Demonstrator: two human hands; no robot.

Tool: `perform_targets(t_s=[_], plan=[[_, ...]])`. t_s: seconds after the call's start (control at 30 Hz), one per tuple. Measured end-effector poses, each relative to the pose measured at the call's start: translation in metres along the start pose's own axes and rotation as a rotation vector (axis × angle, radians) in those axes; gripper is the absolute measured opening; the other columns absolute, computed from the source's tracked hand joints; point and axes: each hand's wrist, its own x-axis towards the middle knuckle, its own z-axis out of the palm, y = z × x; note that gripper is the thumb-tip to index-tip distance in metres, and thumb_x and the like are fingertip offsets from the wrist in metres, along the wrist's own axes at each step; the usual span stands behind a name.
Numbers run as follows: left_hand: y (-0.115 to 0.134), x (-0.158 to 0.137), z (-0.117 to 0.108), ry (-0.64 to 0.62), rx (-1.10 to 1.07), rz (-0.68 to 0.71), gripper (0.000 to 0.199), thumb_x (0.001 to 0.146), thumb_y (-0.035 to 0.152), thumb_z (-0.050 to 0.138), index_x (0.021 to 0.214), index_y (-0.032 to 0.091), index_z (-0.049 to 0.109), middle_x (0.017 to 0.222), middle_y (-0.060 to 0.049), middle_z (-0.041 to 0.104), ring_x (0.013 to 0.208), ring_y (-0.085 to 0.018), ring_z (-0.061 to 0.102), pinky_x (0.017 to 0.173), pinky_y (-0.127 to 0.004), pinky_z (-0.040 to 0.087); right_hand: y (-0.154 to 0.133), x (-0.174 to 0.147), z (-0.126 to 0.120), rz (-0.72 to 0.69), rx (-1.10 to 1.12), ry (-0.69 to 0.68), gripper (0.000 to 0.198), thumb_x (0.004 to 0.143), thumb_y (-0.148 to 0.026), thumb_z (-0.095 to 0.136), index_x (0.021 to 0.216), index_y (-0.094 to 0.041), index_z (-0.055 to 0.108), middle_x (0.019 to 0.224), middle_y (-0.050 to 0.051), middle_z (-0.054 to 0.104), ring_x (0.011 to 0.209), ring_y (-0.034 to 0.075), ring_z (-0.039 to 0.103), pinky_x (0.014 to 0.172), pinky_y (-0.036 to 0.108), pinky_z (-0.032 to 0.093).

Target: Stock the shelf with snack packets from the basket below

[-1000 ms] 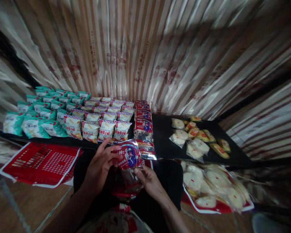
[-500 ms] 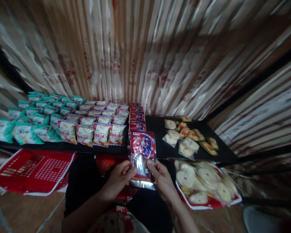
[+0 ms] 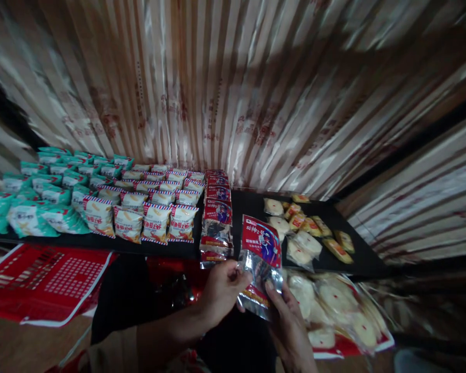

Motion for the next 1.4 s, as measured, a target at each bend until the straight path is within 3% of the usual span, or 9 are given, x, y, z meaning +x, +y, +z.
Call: perform_targets(t_s=[0.17,0.43,0.73,0.97,1.17,1.4], plan=[[0.002,0.01,-0.001,-0.027,0.047,-0.036,0.037,0.067,0.05,0.066,0.072,0.016,0.054,0.061,0.004,0.053,0.036,-0.005,0.044,0.029,-0.015,0.034,0.001,0.006,-0.005,-0.076,-0.075,0.026,0.052,0.058,-0.037,0.082,0.105,-0.025,0.062,0.096,0.003,0.071,0.087,0.021,0.066,0.072,0.029,0.054],[0.012,0.018,-0.017,-0.072,0.09,-0.034,0.023,0.075,0.037,0.06,0.082,0.015,0.055,0.071,0.001,0.063,0.035,-0.004,0.051,0.032,-0.014,0.032,-0.005,0.023,0.011,-0.13,-0.095,-0.013,0.044,0.059,-0.035,0.082,0.098,-0.026,0.064,0.094,0.001,0.07,0.08,0.017,0.065,0.07,0.026,0.054],[0.052,0.042,-0.036,-0.05,0.101,-0.049,0.007,0.08,0.02,0.057,0.083,0.013,0.056,0.066,0.004,0.06,0.037,-0.005,0.054,0.036,-0.015,0.034,-0.031,0.046,0.049,-0.192,-0.125,-0.12,0.049,0.059,-0.036,0.08,0.103,-0.026,0.062,0.094,0.001,0.071,0.082,0.02,0.065,0.074,0.032,0.051],[0.073,0.047,-0.053,0.067,0.041,0.056,0.007,0.081,0.02,0.06,0.082,0.014,0.056,0.056,0.007,0.055,0.042,-0.005,0.055,0.041,-0.015,0.036,-0.048,0.066,0.084,-0.293,-0.223,-0.251,0.047,0.062,-0.043,0.075,0.102,-0.025,0.059,0.089,0.001,0.07,0.075,0.019,0.062,0.07,0.031,0.049],[0.06,0.043,-0.066,0.115,0.056,0.048,0.009,0.08,0.021,0.058,0.083,0.013,0.054,0.06,0.005,0.057,0.043,-0.007,0.057,0.041,-0.015,0.037,-0.037,0.078,0.088,-0.274,-0.287,-0.306,0.052,0.064,-0.043,0.073,0.109,-0.023,0.057,0.092,0.001,0.069,0.074,0.017,0.061,0.068,0.029,0.049],[0.031,0.035,-0.065,0.23,0.095,-0.019,0.032,0.077,0.014,0.054,0.108,0.011,0.048,0.067,0.006,0.055,0.046,-0.006,0.057,0.043,-0.016,0.04,-0.012,0.085,0.068,-0.209,-0.318,-0.198,0.079,0.061,-0.038,0.076,0.131,-0.021,0.044,0.062,-0.01,0.055,0.054,0.009,0.05,0.052,0.021,0.041]])
